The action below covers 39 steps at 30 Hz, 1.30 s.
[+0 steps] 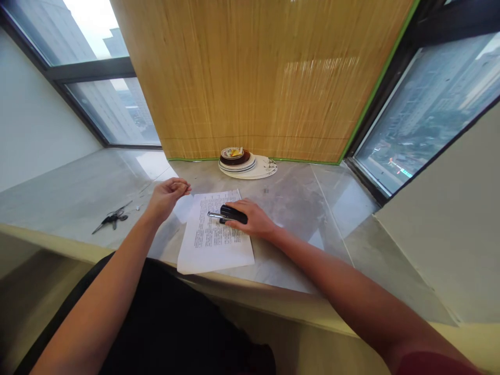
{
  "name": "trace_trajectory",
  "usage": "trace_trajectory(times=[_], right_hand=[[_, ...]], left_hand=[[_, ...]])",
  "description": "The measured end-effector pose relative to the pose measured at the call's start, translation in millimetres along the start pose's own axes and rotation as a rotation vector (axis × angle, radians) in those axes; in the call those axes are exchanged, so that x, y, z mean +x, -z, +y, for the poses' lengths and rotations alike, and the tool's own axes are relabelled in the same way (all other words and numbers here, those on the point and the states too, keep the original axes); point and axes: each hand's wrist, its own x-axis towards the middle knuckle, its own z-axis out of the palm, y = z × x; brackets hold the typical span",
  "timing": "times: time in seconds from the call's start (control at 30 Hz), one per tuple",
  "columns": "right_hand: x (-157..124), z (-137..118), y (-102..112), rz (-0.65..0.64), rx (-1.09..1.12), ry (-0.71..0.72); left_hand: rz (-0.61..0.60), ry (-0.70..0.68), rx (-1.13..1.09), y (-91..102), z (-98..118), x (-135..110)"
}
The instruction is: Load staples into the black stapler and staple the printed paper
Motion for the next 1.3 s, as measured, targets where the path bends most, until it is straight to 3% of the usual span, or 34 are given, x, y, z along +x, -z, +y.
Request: trace_trajectory(times=[0.17, 0.37, 0.53, 0.9, 1.3], right_hand=[[-4.5, -0.9, -12.7, -0.031, -0.013, -0.061], [-2.6, -0.3, -10.4, -0.011, 0.032, -0.043], [-3.2, -0.4, -10.9, -0.015, 0.034, -0.046], [-3.3, 1.8, -12.2, -0.007, 0.06, -0.036], [-2.9, 0.9, -12.3, -0.002, 0.073, -0.032]], left_hand=[[-0.102, 0.001, -0.07, -29.3, 3.3, -27.6], [-0.15, -0.008, -0.028, -41.4, 3.8, -51.2], [-0.218, -0.04, 0.088, -43.2, 2.1, -52.2], [-0.383, -0.309, 0.503, -48.8, 6.7, -54.6], [-0.421, -0.386, 0.647, -51.8, -13.5, -52.6]])
